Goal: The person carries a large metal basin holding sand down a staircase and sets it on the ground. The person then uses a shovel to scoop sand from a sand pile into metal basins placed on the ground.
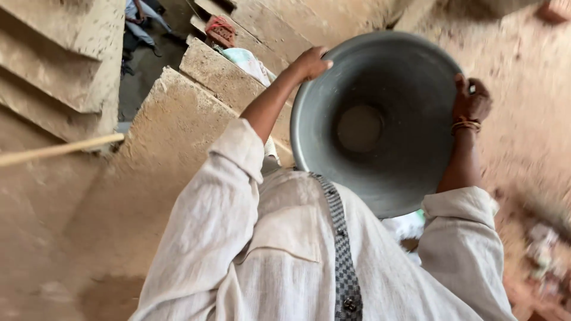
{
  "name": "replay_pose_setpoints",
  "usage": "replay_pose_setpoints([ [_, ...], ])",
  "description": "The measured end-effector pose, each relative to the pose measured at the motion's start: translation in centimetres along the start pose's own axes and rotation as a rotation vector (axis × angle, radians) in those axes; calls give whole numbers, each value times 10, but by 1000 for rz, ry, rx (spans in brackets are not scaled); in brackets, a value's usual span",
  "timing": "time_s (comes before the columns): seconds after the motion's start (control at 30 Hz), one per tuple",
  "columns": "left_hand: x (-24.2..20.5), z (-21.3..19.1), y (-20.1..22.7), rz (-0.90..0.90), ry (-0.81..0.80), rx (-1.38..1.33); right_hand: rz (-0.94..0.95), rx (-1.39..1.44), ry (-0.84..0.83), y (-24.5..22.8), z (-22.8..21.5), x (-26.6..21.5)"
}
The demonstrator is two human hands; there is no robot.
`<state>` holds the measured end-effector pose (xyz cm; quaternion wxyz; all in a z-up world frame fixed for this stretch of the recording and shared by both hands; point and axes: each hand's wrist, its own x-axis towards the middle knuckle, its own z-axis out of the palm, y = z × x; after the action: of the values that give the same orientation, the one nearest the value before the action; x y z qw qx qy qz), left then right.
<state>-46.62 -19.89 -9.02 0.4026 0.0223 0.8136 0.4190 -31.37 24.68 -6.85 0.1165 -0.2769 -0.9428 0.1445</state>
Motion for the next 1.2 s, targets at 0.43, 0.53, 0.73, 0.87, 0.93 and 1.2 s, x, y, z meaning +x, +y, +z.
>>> replay_pose_setpoints([
  [0.43, 126, 16, 30, 524, -6, 263, 288, 25, 206, 42, -11, -32],
  [0.53, 124, -11, 45, 428, -1, 290, 390, 126, 193, 45, 33, -9],
  [0.73, 178, -49, 19, 376, 40, 300, 302, 90, 227, 46, 146, 47],
  [0.87, 186, -66, -6, 264, -9, 231, 361, 147, 123, -8, 152, 45],
  [0.93, 192, -69, -9, 327, -14, 227, 368, 114, 100, -25, 140, 49],
  [1.2, 222, -73, 23, 174, -94, 16, 490, 121, -2, -6, 156, 88],
])
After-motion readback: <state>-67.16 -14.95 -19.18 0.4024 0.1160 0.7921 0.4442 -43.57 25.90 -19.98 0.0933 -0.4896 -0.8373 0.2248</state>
